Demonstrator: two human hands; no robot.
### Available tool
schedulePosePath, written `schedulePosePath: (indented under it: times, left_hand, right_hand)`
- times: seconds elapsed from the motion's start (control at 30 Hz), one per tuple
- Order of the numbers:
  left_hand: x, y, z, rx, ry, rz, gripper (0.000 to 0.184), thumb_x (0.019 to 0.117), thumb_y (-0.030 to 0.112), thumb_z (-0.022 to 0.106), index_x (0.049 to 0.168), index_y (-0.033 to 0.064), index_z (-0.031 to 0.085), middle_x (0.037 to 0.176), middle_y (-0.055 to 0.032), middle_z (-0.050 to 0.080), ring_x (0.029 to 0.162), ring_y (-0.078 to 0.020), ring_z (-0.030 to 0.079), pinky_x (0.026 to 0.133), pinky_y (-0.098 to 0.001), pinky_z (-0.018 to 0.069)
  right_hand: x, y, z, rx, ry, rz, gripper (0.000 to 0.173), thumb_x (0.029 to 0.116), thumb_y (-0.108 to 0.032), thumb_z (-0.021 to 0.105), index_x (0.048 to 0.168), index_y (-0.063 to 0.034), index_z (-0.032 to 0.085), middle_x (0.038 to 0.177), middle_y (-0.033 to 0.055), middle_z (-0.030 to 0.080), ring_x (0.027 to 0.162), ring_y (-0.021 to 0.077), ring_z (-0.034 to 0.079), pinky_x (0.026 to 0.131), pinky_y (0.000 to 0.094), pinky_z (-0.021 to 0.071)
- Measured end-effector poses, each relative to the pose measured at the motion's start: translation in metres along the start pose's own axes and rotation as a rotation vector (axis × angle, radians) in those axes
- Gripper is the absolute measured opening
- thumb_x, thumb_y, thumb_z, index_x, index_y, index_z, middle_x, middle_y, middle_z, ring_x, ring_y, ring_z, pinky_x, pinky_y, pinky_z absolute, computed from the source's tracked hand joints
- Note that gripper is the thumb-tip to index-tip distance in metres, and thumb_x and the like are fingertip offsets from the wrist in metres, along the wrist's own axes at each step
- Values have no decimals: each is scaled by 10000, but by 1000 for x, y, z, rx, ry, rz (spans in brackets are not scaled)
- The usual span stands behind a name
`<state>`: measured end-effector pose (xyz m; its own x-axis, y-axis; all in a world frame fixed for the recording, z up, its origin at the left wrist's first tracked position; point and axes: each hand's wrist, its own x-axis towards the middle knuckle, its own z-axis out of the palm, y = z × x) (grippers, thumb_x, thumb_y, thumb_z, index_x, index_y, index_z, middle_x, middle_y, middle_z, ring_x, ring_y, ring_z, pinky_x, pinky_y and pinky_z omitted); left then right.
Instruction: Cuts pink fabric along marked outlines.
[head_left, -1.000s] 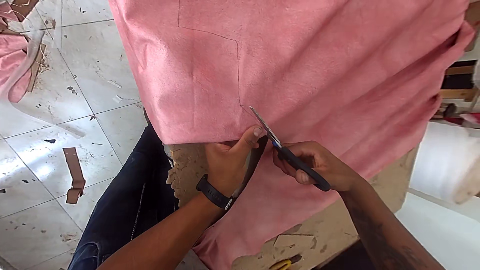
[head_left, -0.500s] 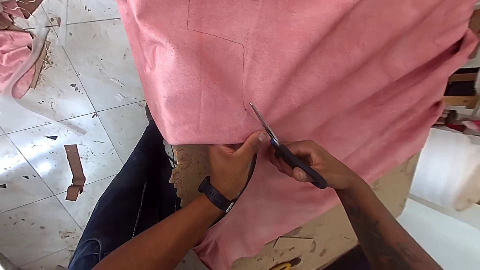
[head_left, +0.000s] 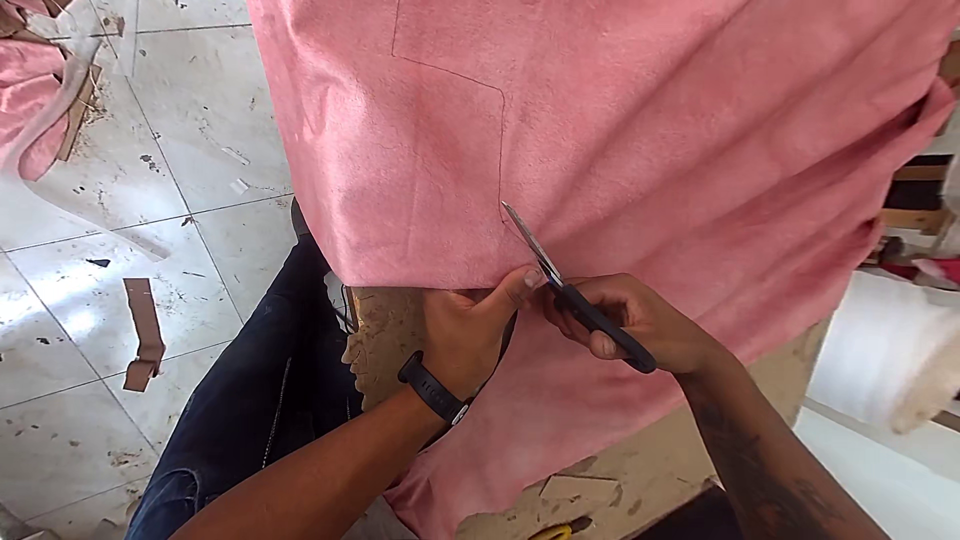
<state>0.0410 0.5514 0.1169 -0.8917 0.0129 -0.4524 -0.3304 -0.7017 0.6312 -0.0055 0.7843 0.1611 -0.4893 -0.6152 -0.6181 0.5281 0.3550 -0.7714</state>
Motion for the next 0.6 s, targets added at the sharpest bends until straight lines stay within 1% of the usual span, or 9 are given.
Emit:
schedulePosePath:
  times: [0.13,0.2,0.3,0.37,0.43,0.53,0.6]
  left_hand:
    - [-1,0,-1,-8,-7,-12,282,928,70,759,1182,9,650,971,-185,704,765,-264,703,694,-392,637]
    - [-2,-1,-1,-20,-4,-18,296,926,65,760,1190,2,643,984,-195,704,774,-274,704,703,-400,636]
    - [-1,-3,-2,-29,3,-12,294,919,48,764,1169,-39,637,980,-224,704,781,-305,709,717,-425,640]
    - [-4,0,-4,1,-5,-28,272,931,66,754,1172,-13,656,987,-201,706,782,-282,704,710,-400,637]
    - [-5,1,-5,17,-11,-35,259,933,69,753,1167,-3,667,971,-191,708,763,-270,702,690,-391,635]
    - [-7,1,-5,16,-19,-39,259,932,64,752,1165,-3,663,965,-191,707,752,-269,703,689,-396,638]
    - [-7,2,-6,12,-24,-33,260,932,63,752,1167,-1,663,964,-189,708,758,-267,705,691,-394,639]
  right_hand:
    - [0,-1,0,3,13,-11,422,874,-496,791,782,-102,672,708,11,607,566,85,553,452,200,428]
    - [0,0,0,0,14,-21,407,876,-482,794,783,-102,681,733,15,622,594,93,571,472,206,450]
    - [0,1,-1,-5,9,-26,407,875,-477,796,775,-101,679,731,17,622,596,99,573,473,214,451]
    - [1,0,-1,-2,0,-27,403,877,-474,794,782,-100,680,732,19,625,590,99,572,470,216,452]
    - [4,-2,0,2,-3,-23,410,874,-487,792,806,-97,684,728,17,621,574,93,564,459,209,447]
    - [10,-6,1,-9,-21,-14,446,867,-535,780,853,-98,690,744,5,620,574,75,556,451,199,444]
    - [13,-9,0,-37,-32,-13,470,864,-567,768,865,-104,685,754,2,623,592,81,568,465,206,458]
